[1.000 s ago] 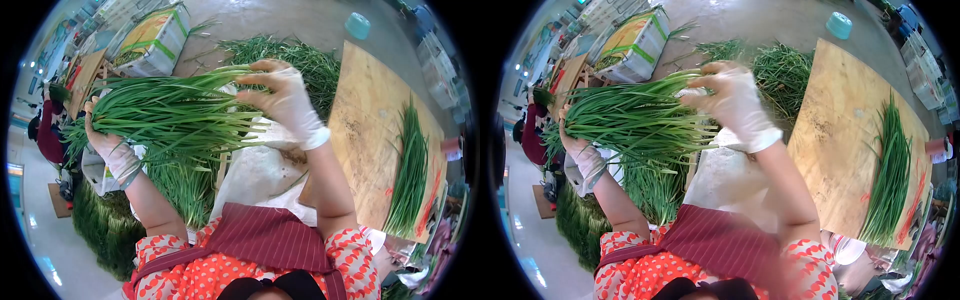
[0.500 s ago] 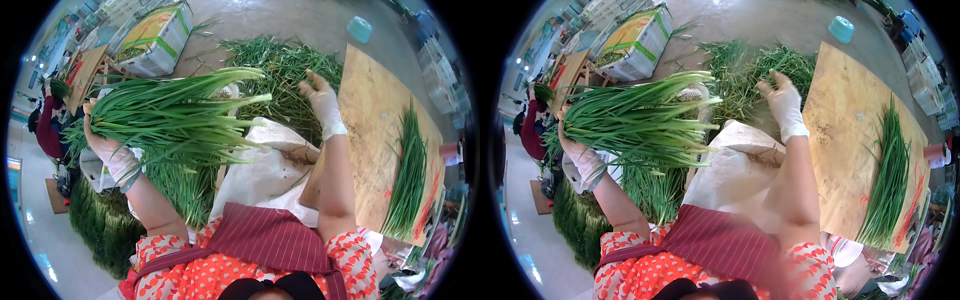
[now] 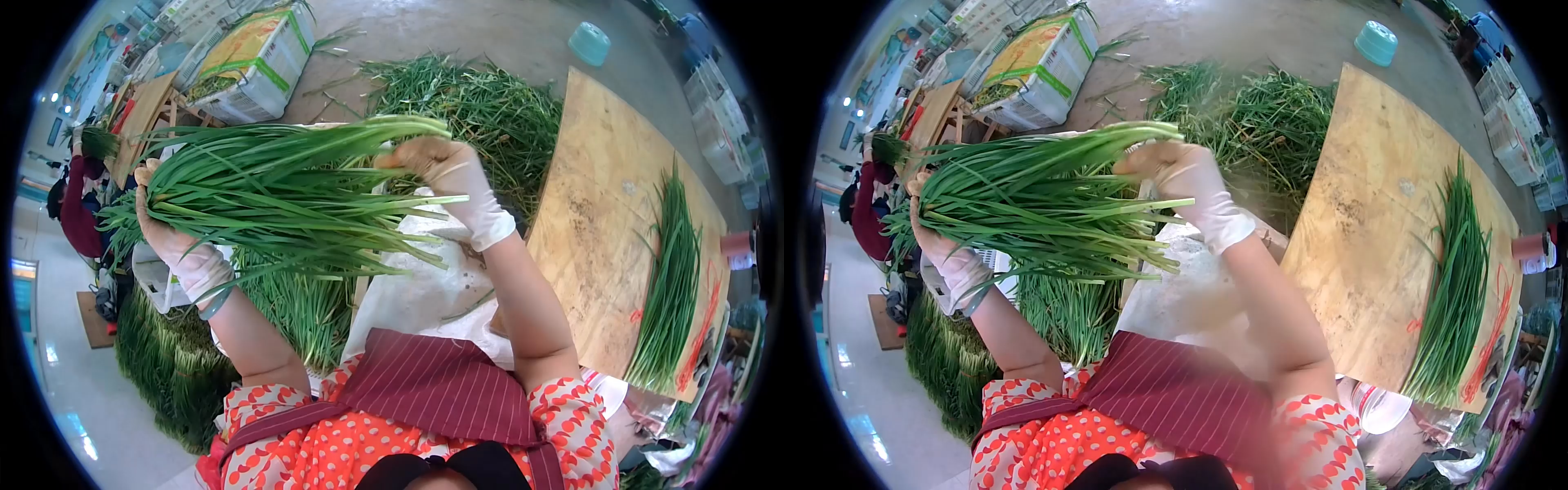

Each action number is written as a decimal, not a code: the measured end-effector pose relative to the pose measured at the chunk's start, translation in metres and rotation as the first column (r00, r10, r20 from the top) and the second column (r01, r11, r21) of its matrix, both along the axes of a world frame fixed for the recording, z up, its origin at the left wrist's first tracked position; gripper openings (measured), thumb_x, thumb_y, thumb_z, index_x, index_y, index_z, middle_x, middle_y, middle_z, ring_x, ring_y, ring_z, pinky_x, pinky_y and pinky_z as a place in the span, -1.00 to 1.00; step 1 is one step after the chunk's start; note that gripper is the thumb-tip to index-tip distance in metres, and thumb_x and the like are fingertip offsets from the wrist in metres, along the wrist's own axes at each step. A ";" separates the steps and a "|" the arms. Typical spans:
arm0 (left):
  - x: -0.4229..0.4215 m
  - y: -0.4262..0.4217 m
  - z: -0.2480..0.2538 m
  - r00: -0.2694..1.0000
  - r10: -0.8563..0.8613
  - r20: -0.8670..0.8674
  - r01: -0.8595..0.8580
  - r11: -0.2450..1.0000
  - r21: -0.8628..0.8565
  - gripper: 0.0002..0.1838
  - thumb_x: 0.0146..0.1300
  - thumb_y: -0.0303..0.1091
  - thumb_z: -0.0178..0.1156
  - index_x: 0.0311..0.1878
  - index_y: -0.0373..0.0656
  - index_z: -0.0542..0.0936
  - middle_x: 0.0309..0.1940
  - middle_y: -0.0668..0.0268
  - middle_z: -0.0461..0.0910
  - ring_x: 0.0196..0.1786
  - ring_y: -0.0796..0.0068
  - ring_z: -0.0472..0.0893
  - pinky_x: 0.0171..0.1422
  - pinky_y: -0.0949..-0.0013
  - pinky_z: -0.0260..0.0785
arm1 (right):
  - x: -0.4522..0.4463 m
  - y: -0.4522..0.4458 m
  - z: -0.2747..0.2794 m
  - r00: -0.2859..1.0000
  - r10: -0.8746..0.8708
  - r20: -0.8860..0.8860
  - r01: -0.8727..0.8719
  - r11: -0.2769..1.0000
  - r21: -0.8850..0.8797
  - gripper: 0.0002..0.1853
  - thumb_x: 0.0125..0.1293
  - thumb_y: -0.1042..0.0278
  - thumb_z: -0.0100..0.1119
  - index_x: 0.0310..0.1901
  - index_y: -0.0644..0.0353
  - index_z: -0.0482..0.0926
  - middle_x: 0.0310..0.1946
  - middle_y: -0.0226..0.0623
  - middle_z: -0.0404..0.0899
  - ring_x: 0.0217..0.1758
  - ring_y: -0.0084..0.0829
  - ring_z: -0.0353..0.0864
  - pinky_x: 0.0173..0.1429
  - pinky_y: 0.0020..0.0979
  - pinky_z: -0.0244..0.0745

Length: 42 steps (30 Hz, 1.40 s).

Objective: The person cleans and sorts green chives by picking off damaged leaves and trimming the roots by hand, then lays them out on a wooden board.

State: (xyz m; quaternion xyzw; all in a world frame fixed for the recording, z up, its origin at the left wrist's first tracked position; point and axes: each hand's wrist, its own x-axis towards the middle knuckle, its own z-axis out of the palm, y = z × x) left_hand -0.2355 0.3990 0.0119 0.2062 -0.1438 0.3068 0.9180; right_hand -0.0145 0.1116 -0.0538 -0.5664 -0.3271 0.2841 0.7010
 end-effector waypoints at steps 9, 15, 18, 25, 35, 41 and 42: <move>-0.013 0.015 -0.008 0.998 0.060 -0.033 -0.063 0.994 -0.093 -0.71 0.29 -0.40 -0.06 0.00 -0.20 0.54 0.01 0.24 0.54 0.12 0.41 0.45 0.31 0.28 0.22 | 0.085 -0.051 -0.103 0.703 -0.711 0.018 0.710 0.702 -0.057 -0.65 0.27 0.29 0.16 0.05 0.24 0.51 -0.20 -0.36 0.61 -0.22 -0.61 0.49 -0.06 -0.61 0.39; 0.007 -0.005 -0.006 0.989 0.120 -0.086 -0.121 0.992 -0.018 -0.72 0.29 -0.38 -0.05 0.01 -0.20 0.52 0.02 0.23 0.52 0.08 0.43 0.48 0.25 0.31 0.27 | 0.015 -0.003 -0.044 0.961 0.056 -0.270 -0.056 0.998 0.008 -0.57 0.27 0.24 0.14 0.12 0.26 0.43 -0.09 -0.26 0.59 -0.06 -0.49 0.54 0.05 -0.47 0.41; 0.010 -0.007 -0.003 0.997 0.062 -0.043 -0.063 0.998 -0.025 -0.72 0.30 -0.39 -0.05 0.03 -0.20 0.49 0.02 0.23 0.52 0.02 0.46 0.53 0.19 0.36 0.33 | 0.003 0.019 -0.038 0.910 0.158 -0.384 -0.062 0.966 0.250 -0.71 0.33 0.19 0.06 -0.09 0.24 0.53 -0.35 -0.39 0.59 -0.33 -0.63 0.49 -0.19 -0.56 0.41; 0.005 0.000 -0.009 0.998 -0.055 -0.022 0.051 0.988 -0.146 -0.72 0.28 -0.39 -0.06 -0.01 -0.12 0.56 0.05 0.24 0.52 0.14 0.36 0.46 0.31 0.15 0.22 | 0.006 -0.021 0.006 0.977 0.137 -0.163 -0.161 0.977 -0.142 -0.73 0.36 0.26 -0.02 -0.25 0.30 0.58 -0.49 -0.37 0.60 -0.50 -0.65 0.45 -0.40 -0.62 0.33; -0.010 0.027 -0.029 0.960 0.254 -0.117 -0.200 0.916 0.348 -0.67 0.34 -0.40 -0.17 0.10 -0.20 0.44 0.07 0.24 0.45 0.10 0.39 0.43 0.27 0.25 0.22 | 0.106 -0.108 -0.019 0.837 -0.449 -0.311 0.523 0.824 0.218 -0.72 0.34 0.22 0.05 -0.11 0.28 0.50 -0.07 -0.28 0.54 -0.01 -0.45 0.52 0.06 -0.47 0.46; -0.007 0.024 -0.026 0.876 0.444 -0.190 -0.358 0.861 0.361 -0.69 0.33 -0.44 -0.21 0.04 -0.35 0.41 0.06 0.14 0.45 0.11 0.31 0.42 0.28 0.19 0.24 | 0.033 -0.075 -0.012 0.987 0.151 -0.055 -0.159 0.964 -0.213 -0.47 0.17 0.12 0.24 0.16 0.11 0.44 0.12 -0.39 0.48 0.13 -0.46 0.45 0.25 -0.40 0.29; -0.006 0.028 -0.028 0.831 0.515 -0.211 -0.388 0.808 0.444 -0.68 0.33 -0.43 -0.21 0.04 -0.35 0.41 0.07 0.13 0.44 0.12 0.30 0.42 0.28 0.17 0.24 | 0.022 -0.071 -0.014 0.968 0.250 -0.019 -0.250 0.955 -0.159 -0.48 0.17 0.16 0.25 0.16 0.11 0.44 0.08 -0.33 0.51 0.11 -0.44 0.47 0.23 -0.39 0.31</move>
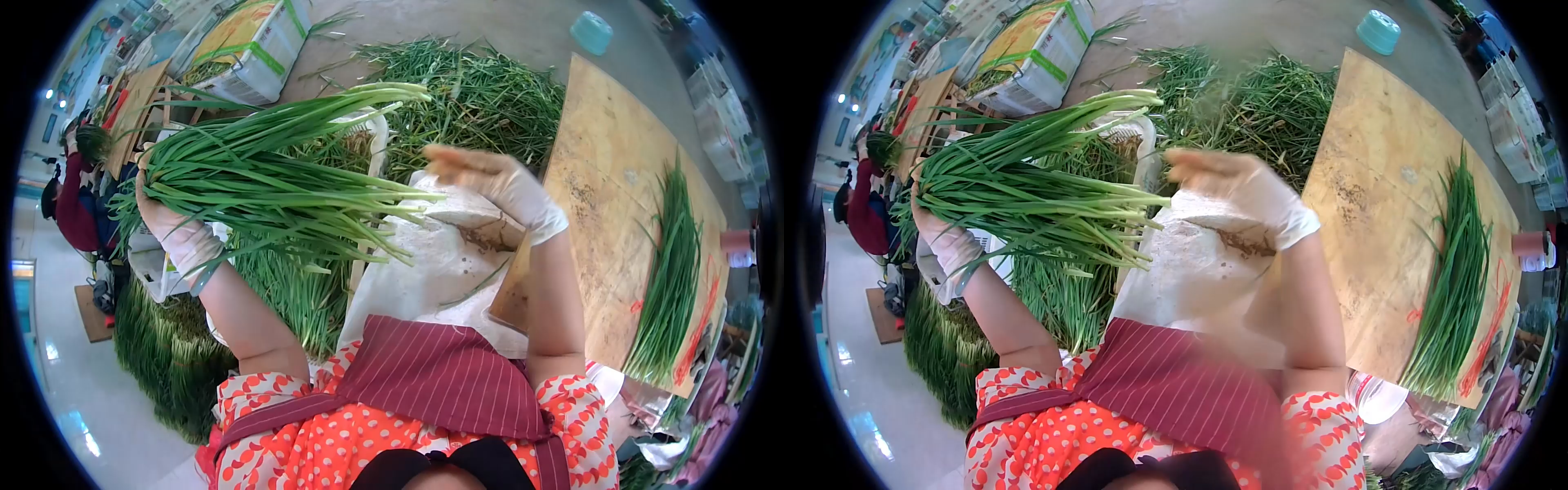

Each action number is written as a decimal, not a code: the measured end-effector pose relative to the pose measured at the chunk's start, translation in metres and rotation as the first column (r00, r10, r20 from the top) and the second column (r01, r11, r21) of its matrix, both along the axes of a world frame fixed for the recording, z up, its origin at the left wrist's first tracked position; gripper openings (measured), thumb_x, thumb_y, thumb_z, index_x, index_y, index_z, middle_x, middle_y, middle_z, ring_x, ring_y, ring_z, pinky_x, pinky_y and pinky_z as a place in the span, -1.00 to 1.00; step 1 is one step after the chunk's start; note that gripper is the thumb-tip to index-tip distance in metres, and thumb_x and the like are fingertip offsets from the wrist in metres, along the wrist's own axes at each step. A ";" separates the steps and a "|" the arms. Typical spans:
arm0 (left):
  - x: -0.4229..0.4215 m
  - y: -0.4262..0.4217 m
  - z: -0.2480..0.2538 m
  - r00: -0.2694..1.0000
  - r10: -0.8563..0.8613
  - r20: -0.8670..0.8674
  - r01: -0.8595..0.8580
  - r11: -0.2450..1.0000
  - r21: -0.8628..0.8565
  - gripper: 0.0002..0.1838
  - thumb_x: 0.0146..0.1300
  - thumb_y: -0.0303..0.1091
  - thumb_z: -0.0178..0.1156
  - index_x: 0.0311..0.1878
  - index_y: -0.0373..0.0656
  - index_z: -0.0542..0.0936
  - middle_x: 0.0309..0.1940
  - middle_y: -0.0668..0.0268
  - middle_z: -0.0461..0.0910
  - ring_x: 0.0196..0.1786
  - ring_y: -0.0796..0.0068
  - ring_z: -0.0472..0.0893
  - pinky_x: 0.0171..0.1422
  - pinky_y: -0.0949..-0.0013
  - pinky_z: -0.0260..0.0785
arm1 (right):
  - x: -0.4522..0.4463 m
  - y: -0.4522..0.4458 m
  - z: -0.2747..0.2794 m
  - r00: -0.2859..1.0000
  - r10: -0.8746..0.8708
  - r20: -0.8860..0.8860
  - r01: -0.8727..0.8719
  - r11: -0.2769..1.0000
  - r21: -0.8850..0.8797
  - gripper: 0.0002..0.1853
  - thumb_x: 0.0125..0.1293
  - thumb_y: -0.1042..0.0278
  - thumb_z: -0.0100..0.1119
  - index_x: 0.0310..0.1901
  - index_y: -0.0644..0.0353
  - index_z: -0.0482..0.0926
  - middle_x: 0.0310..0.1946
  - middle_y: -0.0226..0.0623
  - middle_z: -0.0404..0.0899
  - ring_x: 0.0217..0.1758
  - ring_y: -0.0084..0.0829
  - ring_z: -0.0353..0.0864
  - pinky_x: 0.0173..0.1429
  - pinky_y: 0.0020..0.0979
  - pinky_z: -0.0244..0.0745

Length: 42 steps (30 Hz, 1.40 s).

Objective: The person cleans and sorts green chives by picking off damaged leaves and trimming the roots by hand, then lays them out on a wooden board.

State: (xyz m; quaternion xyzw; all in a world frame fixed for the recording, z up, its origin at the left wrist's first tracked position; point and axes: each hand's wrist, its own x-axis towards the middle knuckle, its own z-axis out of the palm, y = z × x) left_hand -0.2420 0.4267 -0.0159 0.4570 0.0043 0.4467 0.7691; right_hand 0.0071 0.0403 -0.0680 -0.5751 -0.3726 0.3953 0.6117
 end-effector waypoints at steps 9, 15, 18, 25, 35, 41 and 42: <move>0.023 -0.011 0.008 0.910 0.389 -0.144 -0.414 0.831 -0.371 -0.62 0.32 -0.24 -0.17 0.08 -0.23 0.44 0.13 0.11 0.42 0.17 0.16 0.40 0.27 0.03 0.23 | -0.048 0.054 -0.011 0.920 -0.046 -0.389 0.116 0.981 0.158 -0.60 0.21 0.34 0.22 0.02 0.40 0.48 -0.14 -0.18 0.62 -0.12 -0.52 0.58 0.01 -0.55 0.45; 0.023 -0.030 0.019 0.915 0.385 -0.122 -0.401 0.835 -0.376 -0.64 0.31 -0.27 -0.13 0.08 -0.24 0.43 0.09 0.16 0.45 0.14 0.22 0.42 0.28 0.10 0.21 | -0.048 0.042 -0.011 0.935 -0.098 -0.340 0.122 0.991 0.050 -0.71 0.23 0.42 0.18 -0.07 0.44 0.51 -0.23 -0.18 0.62 -0.19 -0.51 0.60 -0.02 -0.51 0.51; 0.003 0.001 0.001 0.917 -0.241 0.317 0.333 0.901 -0.278 -0.65 0.32 -0.28 -0.14 0.07 -0.25 0.44 0.06 0.19 0.47 0.12 0.24 0.44 0.27 0.12 0.22 | -0.048 0.038 -0.003 0.974 -0.190 -0.121 0.178 0.978 -0.108 -0.74 0.25 0.41 0.15 -0.11 0.44 0.54 -0.24 -0.20 0.62 -0.21 -0.51 0.59 -0.05 -0.51 0.51; 0.003 0.004 0.000 0.911 -0.281 0.301 0.343 0.923 -0.175 -0.64 0.35 -0.31 -0.21 0.06 -0.25 0.46 0.08 0.14 0.47 0.12 0.20 0.44 0.29 0.12 0.22 | -0.024 0.029 -0.004 0.965 -0.199 -0.171 0.210 0.976 0.048 -0.69 0.29 0.25 0.13 -0.10 0.34 0.57 -0.22 -0.25 0.64 -0.19 -0.49 0.59 -0.06 -0.46 0.46; 0.007 -0.003 0.018 0.999 -0.032 -0.043 0.024 0.984 -0.178 -0.67 0.29 -0.33 -0.19 -0.03 -0.23 0.49 0.03 0.18 0.51 0.05 0.22 0.50 0.23 0.15 0.29 | -0.052 0.072 0.003 0.984 -0.174 -0.024 0.172 0.982 -0.076 -0.75 0.29 0.28 0.10 -0.30 0.35 0.57 -0.48 -0.22 0.60 -0.46 -0.49 0.54 -0.31 -0.48 0.46; 0.015 -0.008 0.023 0.915 -0.371 0.156 0.397 0.896 -0.197 -0.69 0.31 -0.31 -0.15 -0.05 -0.21 0.52 0.00 0.22 0.53 0.10 0.33 0.46 0.27 0.20 0.20 | -0.028 0.057 0.017 0.871 -0.449 -0.199 0.431 0.893 -0.131 -0.77 0.30 0.33 0.10 -0.37 0.36 0.57 -0.66 -0.25 0.54 -0.78 -0.60 0.37 -0.66 -0.56 0.25; 0.012 0.000 0.020 0.948 -0.294 0.121 0.313 0.929 -0.196 -0.66 0.33 -0.29 -0.16 0.01 -0.24 0.49 0.02 0.18 0.52 0.14 0.31 0.43 0.33 0.20 0.14 | -0.024 0.057 0.010 0.833 -0.515 -0.200 0.525 0.851 -0.008 -0.76 0.28 0.28 0.14 -0.36 0.32 0.59 -0.69 -0.30 0.53 -0.78 -0.62 0.35 -0.65 -0.57 0.23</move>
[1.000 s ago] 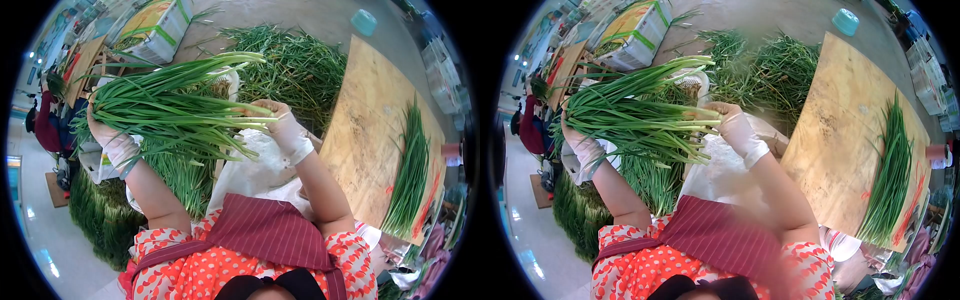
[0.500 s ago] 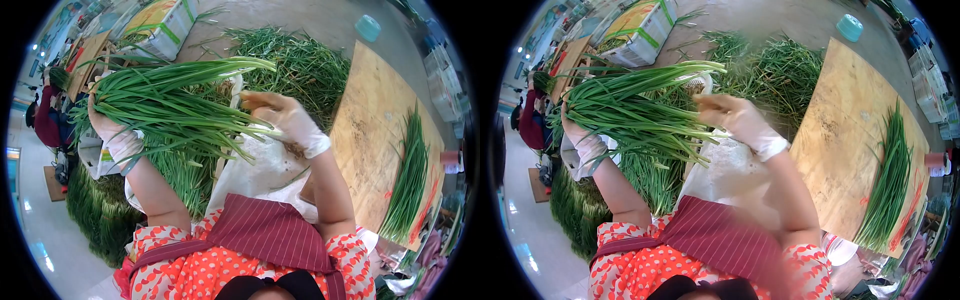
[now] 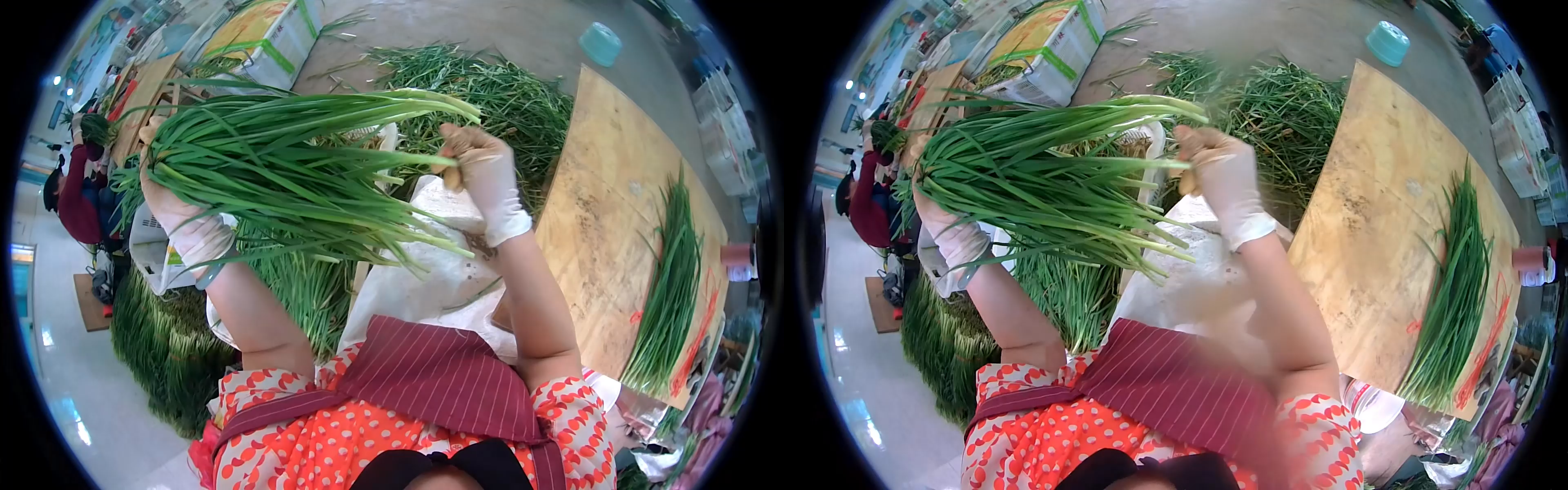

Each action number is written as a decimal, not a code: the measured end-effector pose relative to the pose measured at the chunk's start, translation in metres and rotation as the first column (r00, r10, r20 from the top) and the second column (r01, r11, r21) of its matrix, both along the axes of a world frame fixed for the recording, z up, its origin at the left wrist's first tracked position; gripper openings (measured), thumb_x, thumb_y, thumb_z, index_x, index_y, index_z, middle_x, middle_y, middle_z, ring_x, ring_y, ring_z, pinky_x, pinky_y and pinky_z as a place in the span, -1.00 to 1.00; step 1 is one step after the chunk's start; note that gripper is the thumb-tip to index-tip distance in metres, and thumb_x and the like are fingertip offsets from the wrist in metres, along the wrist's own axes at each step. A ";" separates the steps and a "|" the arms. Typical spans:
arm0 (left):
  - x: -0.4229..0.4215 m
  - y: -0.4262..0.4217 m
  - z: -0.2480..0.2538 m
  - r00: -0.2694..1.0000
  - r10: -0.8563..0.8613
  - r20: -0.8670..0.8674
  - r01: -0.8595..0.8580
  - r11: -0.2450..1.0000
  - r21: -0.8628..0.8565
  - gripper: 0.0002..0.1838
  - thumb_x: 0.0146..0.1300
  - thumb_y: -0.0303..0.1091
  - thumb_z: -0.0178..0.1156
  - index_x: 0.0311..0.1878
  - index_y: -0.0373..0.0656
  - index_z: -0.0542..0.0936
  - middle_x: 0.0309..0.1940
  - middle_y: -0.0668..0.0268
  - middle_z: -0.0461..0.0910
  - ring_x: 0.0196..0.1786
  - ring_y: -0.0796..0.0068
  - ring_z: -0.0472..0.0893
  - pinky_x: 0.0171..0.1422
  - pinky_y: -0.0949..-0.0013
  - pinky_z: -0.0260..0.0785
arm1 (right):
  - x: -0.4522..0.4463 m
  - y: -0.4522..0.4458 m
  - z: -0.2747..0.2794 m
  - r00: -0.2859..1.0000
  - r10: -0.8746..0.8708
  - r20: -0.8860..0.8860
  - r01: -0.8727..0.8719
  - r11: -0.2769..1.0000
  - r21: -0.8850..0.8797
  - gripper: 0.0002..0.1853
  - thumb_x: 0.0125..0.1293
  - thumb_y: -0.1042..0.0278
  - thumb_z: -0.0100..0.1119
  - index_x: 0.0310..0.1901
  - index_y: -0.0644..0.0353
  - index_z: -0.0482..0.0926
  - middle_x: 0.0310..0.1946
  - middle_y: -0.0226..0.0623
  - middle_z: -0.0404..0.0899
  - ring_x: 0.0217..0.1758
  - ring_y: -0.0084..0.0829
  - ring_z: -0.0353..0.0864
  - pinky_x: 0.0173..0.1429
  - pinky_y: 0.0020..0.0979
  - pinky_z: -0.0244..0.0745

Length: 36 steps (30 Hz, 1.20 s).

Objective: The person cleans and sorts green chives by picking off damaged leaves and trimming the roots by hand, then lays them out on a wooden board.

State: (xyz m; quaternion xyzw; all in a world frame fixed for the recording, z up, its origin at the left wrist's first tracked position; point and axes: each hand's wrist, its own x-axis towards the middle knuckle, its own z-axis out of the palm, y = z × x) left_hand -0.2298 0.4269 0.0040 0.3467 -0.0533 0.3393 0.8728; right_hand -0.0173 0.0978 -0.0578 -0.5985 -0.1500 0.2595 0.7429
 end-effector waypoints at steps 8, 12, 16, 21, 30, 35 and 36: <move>0.068 -0.032 0.036 0.719 0.695 -0.004 -0.548 0.570 0.612 -0.67 0.24 -0.44 0.05 0.04 -0.38 0.41 -0.10 0.13 0.56 -0.09 0.35 0.57 0.01 0.35 0.44 | 0.039 -0.032 -0.083 0.959 0.258 0.113 -0.193 0.893 -0.406 -0.81 0.29 0.35 0.08 -0.21 0.25 0.63 -0.39 -0.34 0.64 -0.38 -0.60 0.53 -0.20 -0.58 0.41; 0.094 -0.039 0.054 0.863 0.499 0.084 -0.504 0.830 0.239 -0.69 0.21 -0.47 0.06 0.01 -0.38 0.43 -0.17 0.12 0.58 -0.20 0.34 0.59 -0.08 0.36 0.46 | -0.016 -0.030 -0.062 0.812 0.582 -0.036 -0.553 0.750 -0.364 -0.44 0.09 0.36 0.29 0.16 0.21 0.39 0.11 -0.11 0.42 -0.01 -0.38 0.51 0.14 -0.47 0.32; 0.120 -0.048 0.072 0.765 0.644 0.016 -0.622 0.731 0.280 -0.73 0.28 -0.46 -0.08 -0.02 -0.37 0.44 -0.15 0.12 0.58 -0.19 0.31 0.58 -0.09 0.33 0.46 | -0.061 0.021 -0.080 0.753 0.561 0.344 -0.496 0.828 -0.263 0.10 -0.09 0.17 0.47 0.40 0.12 -0.10 0.39 -0.01 -0.06 0.47 -0.15 -0.13 0.46 -0.34 -0.13; 0.104 -0.054 0.091 0.993 0.119 -0.013 -0.091 0.818 0.567 -0.71 0.35 -0.43 -0.21 0.00 -0.34 0.42 -0.09 0.14 0.56 -0.08 0.31 0.54 0.05 0.32 0.39 | -0.075 0.082 -0.074 0.884 0.373 0.282 -0.354 0.928 -0.118 0.22 -0.13 0.04 0.49 0.40 0.19 -0.23 0.43 -0.03 -0.25 0.50 -0.23 -0.27 0.48 -0.30 -0.30; 0.129 -0.068 0.083 0.935 0.354 -0.031 -0.235 0.681 0.694 -0.72 0.35 -0.42 -0.20 0.03 -0.33 0.40 -0.08 0.17 0.57 -0.09 0.33 0.54 0.07 0.36 0.37 | -0.104 0.069 -0.099 0.885 0.320 0.339 -0.322 0.945 -0.052 0.34 -0.14 -0.13 0.44 0.38 0.26 -0.41 0.44 -0.07 -0.41 0.50 -0.25 -0.51 0.48 -0.29 -0.46; 0.140 -0.062 0.080 0.944 0.329 -0.015 -0.267 0.791 0.550 -0.72 0.34 -0.43 -0.17 0.03 -0.33 0.39 -0.09 0.17 0.57 -0.09 0.34 0.54 0.06 0.37 0.38 | -0.080 0.112 -0.069 0.868 0.314 0.384 -0.200 0.930 -0.307 0.39 -0.23 -0.12 0.49 0.36 0.37 -0.38 0.41 0.11 -0.32 0.50 -0.14 -0.39 0.49 -0.32 -0.37; 0.142 -0.061 0.080 0.947 0.321 -0.010 -0.271 0.815 0.513 -0.72 0.34 -0.43 -0.16 0.03 -0.33 0.39 -0.09 0.17 0.57 -0.10 0.34 0.54 0.05 0.37 0.38 | -0.073 0.126 -0.066 0.855 0.271 0.443 -0.096 0.921 -0.379 0.40 -0.30 -0.23 0.47 0.36 0.38 -0.30 0.41 0.08 -0.24 0.50 -0.16 -0.34 0.49 -0.31 -0.32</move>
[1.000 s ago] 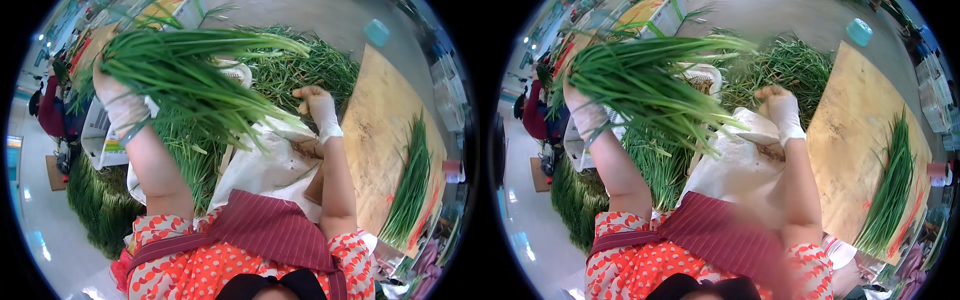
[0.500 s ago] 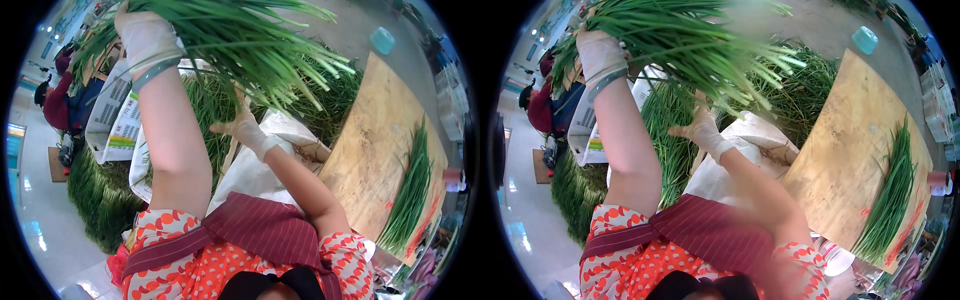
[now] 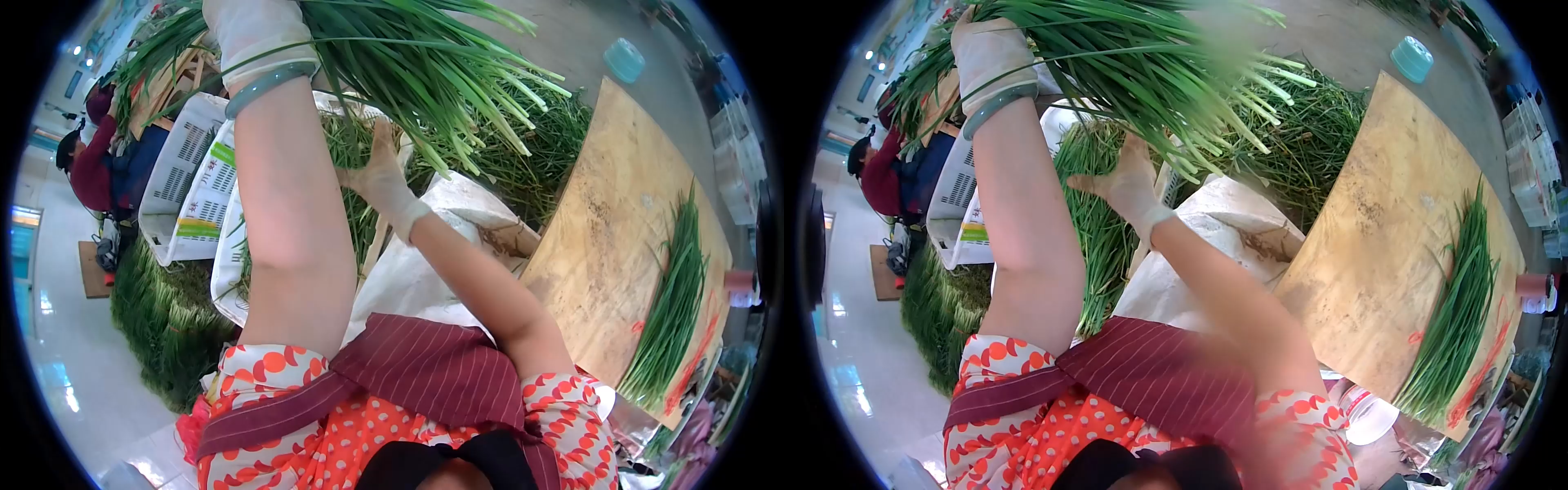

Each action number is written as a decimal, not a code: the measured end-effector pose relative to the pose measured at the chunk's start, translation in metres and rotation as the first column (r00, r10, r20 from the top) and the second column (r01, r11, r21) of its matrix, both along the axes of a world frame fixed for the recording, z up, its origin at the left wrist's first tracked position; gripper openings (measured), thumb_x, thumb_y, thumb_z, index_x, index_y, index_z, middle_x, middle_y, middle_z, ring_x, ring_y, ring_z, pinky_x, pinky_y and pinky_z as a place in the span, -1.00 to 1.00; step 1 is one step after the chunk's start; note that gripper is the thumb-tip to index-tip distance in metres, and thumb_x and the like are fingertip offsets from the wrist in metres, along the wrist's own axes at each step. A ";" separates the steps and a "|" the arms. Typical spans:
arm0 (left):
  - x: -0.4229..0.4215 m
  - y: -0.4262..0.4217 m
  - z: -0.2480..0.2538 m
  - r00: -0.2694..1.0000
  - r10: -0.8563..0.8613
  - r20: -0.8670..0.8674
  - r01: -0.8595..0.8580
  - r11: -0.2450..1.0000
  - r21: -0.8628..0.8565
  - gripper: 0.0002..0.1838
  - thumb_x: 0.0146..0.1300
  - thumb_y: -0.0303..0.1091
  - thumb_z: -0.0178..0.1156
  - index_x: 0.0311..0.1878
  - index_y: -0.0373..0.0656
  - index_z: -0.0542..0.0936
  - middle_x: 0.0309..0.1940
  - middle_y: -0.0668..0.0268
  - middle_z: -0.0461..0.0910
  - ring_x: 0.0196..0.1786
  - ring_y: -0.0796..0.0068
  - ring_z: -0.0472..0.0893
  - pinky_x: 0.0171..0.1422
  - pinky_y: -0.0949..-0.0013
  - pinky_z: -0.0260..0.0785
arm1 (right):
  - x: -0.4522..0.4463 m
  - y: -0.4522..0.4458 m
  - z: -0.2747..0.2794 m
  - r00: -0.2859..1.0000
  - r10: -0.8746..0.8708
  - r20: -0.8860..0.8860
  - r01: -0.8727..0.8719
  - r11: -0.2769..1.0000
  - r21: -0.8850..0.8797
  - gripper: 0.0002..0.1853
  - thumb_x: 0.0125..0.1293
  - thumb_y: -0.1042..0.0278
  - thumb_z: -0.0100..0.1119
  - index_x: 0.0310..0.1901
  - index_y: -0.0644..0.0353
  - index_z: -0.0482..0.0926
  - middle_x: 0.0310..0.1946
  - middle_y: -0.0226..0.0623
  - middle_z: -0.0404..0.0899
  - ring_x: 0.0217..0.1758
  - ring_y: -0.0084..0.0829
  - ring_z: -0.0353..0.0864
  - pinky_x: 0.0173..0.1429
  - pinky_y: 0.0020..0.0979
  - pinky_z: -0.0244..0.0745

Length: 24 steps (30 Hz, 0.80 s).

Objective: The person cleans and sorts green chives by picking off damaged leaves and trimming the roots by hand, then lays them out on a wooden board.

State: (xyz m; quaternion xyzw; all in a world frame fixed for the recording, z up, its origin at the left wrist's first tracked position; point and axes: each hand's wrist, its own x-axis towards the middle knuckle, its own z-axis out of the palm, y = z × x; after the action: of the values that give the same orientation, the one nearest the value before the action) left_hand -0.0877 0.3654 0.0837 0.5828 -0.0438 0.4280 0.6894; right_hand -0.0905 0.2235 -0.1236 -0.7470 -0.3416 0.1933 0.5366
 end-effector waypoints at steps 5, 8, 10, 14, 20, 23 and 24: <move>0.011 0.007 -0.003 0.996 -0.004 0.088 0.018 0.987 -0.158 -0.72 0.33 -0.43 -0.14 0.04 -0.33 0.39 -0.10 0.17 0.57 -0.10 0.35 0.55 0.04 0.38 0.39 | 0.029 0.026 0.053 0.991 -0.119 0.065 0.123 0.990 -0.070 0.01 -0.22 0.01 0.45 0.22 0.34 0.14 0.21 0.05 0.20 0.30 -0.17 0.19 0.32 -0.29 0.14; 0.017 0.009 -0.005 0.993 0.012 0.119 0.014 0.976 -0.217 -0.72 0.32 -0.43 -0.12 0.04 -0.33 0.39 -0.10 0.17 0.58 -0.11 0.35 0.55 0.03 0.38 0.39 | 0.038 0.072 0.025 0.982 -0.095 -0.161 0.148 0.922 0.359 -0.09 -0.18 -0.06 0.43 0.21 0.20 0.26 0.21 -0.04 0.27 0.29 -0.17 0.22 0.32 -0.26 0.13; 0.020 0.011 -0.007 0.992 0.052 0.118 -0.024 0.973 -0.228 -0.72 0.32 -0.44 -0.11 0.04 -0.33 0.39 -0.11 0.17 0.58 -0.11 0.36 0.55 0.03 0.39 0.39 | 0.035 0.085 0.023 0.974 -0.038 -0.222 0.165 0.790 0.591 -0.17 -0.09 -0.09 0.39 0.19 0.14 0.32 0.16 -0.09 0.36 0.24 -0.14 0.30 0.28 -0.22 0.20; 0.015 0.026 -0.012 0.926 0.371 -0.069 -0.352 0.915 0.197 -0.69 0.26 -0.46 -0.01 0.05 -0.34 0.39 -0.13 0.17 0.59 -0.15 0.39 0.57 -0.02 0.42 0.41 | 0.018 0.062 0.028 0.987 -0.035 -0.159 0.091 0.927 0.364 -0.71 0.25 0.18 0.08 -0.04 0.10 0.54 -0.26 -0.15 0.61 -0.31 -0.17 0.58 -0.21 -0.23 0.44; -0.005 -0.006 -0.001 0.685 0.723 -0.086 -0.524 0.572 0.631 -0.59 0.09 -0.54 0.18 0.04 -0.40 0.40 -0.18 0.17 0.60 -0.22 0.46 0.59 -0.11 0.51 0.44 | -0.003 -0.017 0.047 0.998 -0.051 0.032 0.045 0.986 0.163 -0.67 0.35 0.12 -0.05 -0.07 0.18 0.54 -0.43 -0.16 0.59 -0.36 -0.31 0.58 -0.20 -0.37 0.42; -0.005 -0.024 -0.004 0.677 0.733 -0.072 -0.561 0.576 0.594 -0.67 0.14 -0.51 0.11 0.00 -0.37 0.43 -0.18 0.19 0.58 -0.21 0.45 0.57 -0.10 0.49 0.43 | 0.001 -0.042 0.046 0.957 -0.098 0.271 0.065 0.990 0.127 -0.70 0.36 0.13 -0.08 -0.20 0.13 0.59 -0.50 -0.24 0.57 -0.43 -0.28 0.54 -0.24 -0.30 0.40; -0.006 -0.038 -0.002 0.673 0.737 -0.066 -0.553 0.560 0.617 -0.72 0.18 -0.47 0.05 -0.03 -0.34 0.43 -0.19 0.20 0.57 -0.21 0.44 0.56 -0.10 0.45 0.43 | 0.000 -0.049 0.048 0.973 -0.063 0.220 0.030 0.988 0.149 -0.72 0.35 0.14 -0.06 -0.23 0.10 0.59 -0.52 -0.24 0.55 -0.46 -0.29 0.52 -0.26 -0.30 0.39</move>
State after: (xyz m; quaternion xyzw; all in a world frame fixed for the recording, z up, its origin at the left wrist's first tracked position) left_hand -0.0938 0.3271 0.0818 0.7887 0.1663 0.5215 0.2799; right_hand -0.0901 0.1740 -0.0761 -0.7311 -0.3953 0.0699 0.5517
